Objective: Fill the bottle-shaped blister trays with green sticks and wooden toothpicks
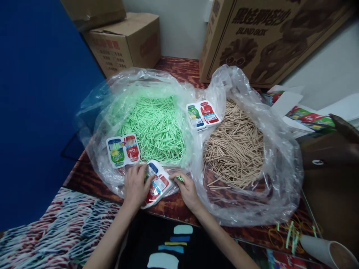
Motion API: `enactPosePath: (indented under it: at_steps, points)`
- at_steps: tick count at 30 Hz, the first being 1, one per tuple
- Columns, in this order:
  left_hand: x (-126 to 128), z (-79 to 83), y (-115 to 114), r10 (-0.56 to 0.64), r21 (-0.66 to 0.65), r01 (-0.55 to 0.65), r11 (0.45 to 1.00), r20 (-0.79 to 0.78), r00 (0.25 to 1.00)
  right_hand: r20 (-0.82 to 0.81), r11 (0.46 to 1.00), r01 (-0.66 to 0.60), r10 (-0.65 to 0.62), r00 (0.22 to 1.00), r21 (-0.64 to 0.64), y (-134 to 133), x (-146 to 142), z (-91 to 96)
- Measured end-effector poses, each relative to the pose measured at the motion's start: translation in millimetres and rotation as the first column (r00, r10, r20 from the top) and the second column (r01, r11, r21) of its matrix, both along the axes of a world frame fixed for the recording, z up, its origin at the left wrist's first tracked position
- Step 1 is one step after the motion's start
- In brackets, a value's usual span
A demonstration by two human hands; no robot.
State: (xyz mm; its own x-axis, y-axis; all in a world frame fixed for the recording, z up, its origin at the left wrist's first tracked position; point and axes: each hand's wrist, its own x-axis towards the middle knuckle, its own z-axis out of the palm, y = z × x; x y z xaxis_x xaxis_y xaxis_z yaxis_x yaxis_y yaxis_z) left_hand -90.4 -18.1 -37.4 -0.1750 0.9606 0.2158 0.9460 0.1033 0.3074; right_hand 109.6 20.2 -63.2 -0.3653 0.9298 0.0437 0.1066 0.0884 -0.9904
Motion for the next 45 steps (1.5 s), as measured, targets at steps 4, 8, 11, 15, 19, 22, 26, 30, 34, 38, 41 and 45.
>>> enactPosePath:
  at_steps: [4,8,11,15,19,22,26,30,34,38,41,45]
  points:
    - [-6.3,0.0,5.6,0.035,-0.062,-0.035,0.997,-0.005,0.999,-0.021,0.999,0.009,-0.010,1.000,-0.034,1.5,-0.6,4.4]
    - [-13.1,-4.0,10.1,0.067,-0.127,-0.065,0.990,0.011,0.998,-0.036,0.996,0.035,-0.038,0.999,-0.082,3.8,-2.9,11.2]
    - [-17.2,-9.9,12.3,0.116,-0.108,-0.100,0.989,0.153,0.981,-0.044,0.989,0.075,-0.081,0.996,-0.124,9.5,-5.3,19.5]
    - [-20.3,-12.6,13.7,0.159,-0.031,-0.157,0.987,0.340,0.927,-0.078,0.988,0.077,-0.088,0.993,-0.133,26.6,-7.8,33.0]
    - [-25.3,-9.5,11.8,0.067,0.001,-0.073,0.997,0.398,0.915,-0.127,0.994,0.087,-0.095,0.987,-0.067,48.4,-9.4,42.4]
    - [-29.4,-8.0,8.9,0.021,0.041,-0.042,0.998,0.414,0.910,-0.169,0.993,0.105,-0.112,0.979,-0.046,61.4,-10.4,43.4]
    - [-32.9,-8.1,6.4,-0.009,0.069,-0.023,0.997,0.430,0.903,-0.171,0.991,0.125,-0.132,0.976,-0.051,70.0,-10.2,39.0]
    - [-36.6,-6.2,5.9,0.027,-0.001,-0.030,1.000,0.428,0.903,-0.152,0.990,0.135,-0.141,0.978,-0.052,70.8,-8.8,36.6]
    - [-39.5,-0.6,4.4,0.117,-0.110,-0.081,0.991,0.372,0.921,-0.146,0.988,0.145,-0.150,0.978,-0.046,69.6,-7.2,38.1]
    - [-38.2,1.0,2.0,0.140,-0.184,-0.076,0.980,0.366,0.920,-0.134,0.989,0.139,-0.144,0.980,-0.045,68.9,-6.3,39.6]
    - [-35.7,-3.1,0.9,0.133,-0.153,-0.073,0.985,0.431,0.893,-0.137,0.990,0.132,-0.138,0.981,-0.057,68.1,-6.6,40.9]
    - [-34.6,-8.6,0.3,0.179,-0.119,-0.138,0.983,0.502,0.846,-0.139,0.990,0.119,-0.128,0.982,-0.069,66.6,-6.5,43.6]
